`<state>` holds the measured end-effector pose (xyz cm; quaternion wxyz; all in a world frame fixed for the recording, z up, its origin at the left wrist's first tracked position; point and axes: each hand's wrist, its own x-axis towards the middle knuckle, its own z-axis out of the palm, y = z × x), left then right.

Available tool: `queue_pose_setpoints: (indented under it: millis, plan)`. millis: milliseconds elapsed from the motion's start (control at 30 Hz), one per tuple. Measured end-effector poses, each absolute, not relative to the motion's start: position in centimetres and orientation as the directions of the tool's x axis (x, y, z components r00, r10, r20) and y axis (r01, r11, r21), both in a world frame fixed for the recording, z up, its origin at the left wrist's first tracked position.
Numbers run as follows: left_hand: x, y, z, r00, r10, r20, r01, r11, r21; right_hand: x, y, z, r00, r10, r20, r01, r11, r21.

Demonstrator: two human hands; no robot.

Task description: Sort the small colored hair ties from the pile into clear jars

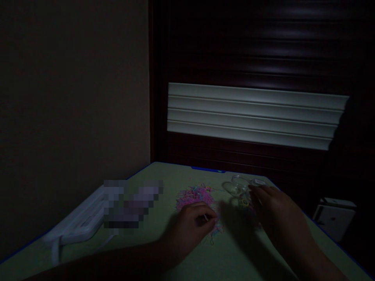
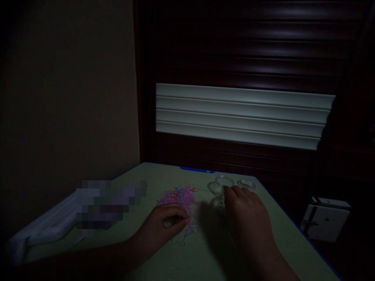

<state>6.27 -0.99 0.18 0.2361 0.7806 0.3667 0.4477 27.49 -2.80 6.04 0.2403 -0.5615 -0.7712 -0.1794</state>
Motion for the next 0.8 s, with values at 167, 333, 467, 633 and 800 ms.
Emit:
queue_pose_setpoints:
  millis: [167, 333, 467, 633, 800]
  plan:
    - [5.9, 0.2, 0.8, 0.315, 0.761, 0.568, 0.444, -0.647, 0.620, 25.2, -2.9, 4.9, -0.493, 0.758, 0.428, 0.762, 0.613, -0.208]
    - [5.4, 3.5, 2.6, 0.372, 0.755, 0.541, 0.663, -0.623, 0.414, 24.4, -3.7, 5.3, -0.591, 0.754, 0.287, 0.740, 0.648, -0.179]
    - [5.6, 6.6, 4.1, 0.430, 0.785, 0.445, 0.738, -0.590, 0.327, 25.1, -3.6, 5.6, -0.552, 0.771, 0.318, 0.750, 0.626, -0.213]
    - [6.7, 9.4, 4.6, 0.426, 0.875, 0.229, 0.852, -0.473, 0.225, 25.4, -3.1, 5.0, -0.557, 0.772, 0.307, 0.751, 0.626, -0.211]
    - [7.6, 10.1, 4.3, 0.357, 0.928, 0.110, 0.915, -0.371, 0.158, 25.5, -3.0, 4.9, -0.555, 0.763, 0.331, 0.749, 0.632, -0.200]
